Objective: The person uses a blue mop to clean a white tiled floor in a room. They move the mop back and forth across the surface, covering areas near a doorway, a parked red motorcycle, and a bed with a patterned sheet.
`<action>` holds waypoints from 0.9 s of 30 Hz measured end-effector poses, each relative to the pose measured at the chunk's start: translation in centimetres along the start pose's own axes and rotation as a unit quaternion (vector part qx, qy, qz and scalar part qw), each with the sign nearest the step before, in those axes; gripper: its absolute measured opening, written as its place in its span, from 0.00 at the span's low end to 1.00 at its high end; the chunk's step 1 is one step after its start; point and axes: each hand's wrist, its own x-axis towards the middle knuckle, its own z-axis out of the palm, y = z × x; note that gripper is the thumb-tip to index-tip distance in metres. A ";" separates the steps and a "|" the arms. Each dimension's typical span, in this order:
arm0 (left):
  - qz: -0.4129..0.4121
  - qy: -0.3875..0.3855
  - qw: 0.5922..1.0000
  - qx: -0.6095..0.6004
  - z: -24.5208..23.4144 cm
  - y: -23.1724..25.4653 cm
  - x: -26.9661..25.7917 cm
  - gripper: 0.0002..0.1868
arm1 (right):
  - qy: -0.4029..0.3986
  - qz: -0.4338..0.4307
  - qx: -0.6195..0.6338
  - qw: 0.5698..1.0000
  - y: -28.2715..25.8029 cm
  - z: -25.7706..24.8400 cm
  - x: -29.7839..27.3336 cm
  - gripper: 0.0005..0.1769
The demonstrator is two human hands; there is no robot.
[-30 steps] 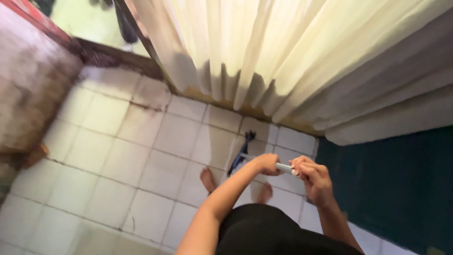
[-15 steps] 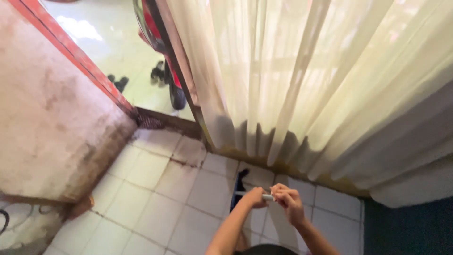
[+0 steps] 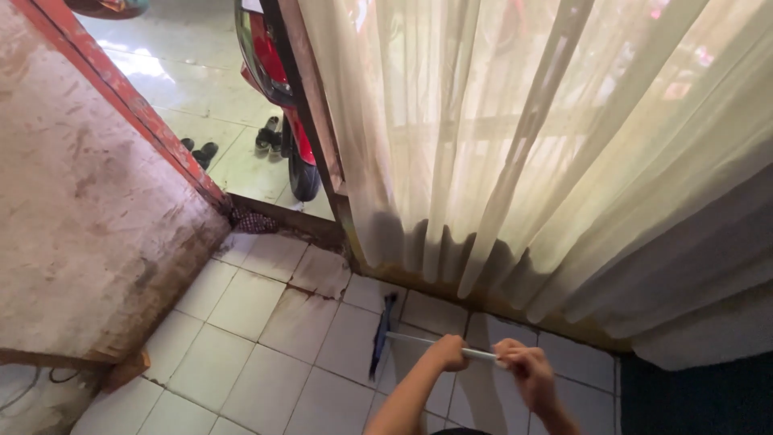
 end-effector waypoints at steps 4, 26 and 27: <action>-0.035 0.025 0.999 -0.001 3.4 -6.4 2.8 0.12 | 0.024 0.084 -0.011 0.996 4.4 2.2 -1.1 0.14; 0.051 0.154 0.983 -0.080 3.4 -5.6 1.9 0.13 | -0.020 0.035 0.014 0.999 -1.3 8.0 0.7 0.17; 0.033 0.169 0.983 -0.057 3.2 -7.0 1.9 0.15 | -0.030 0.037 0.031 0.998 0.0 8.2 0.9 0.17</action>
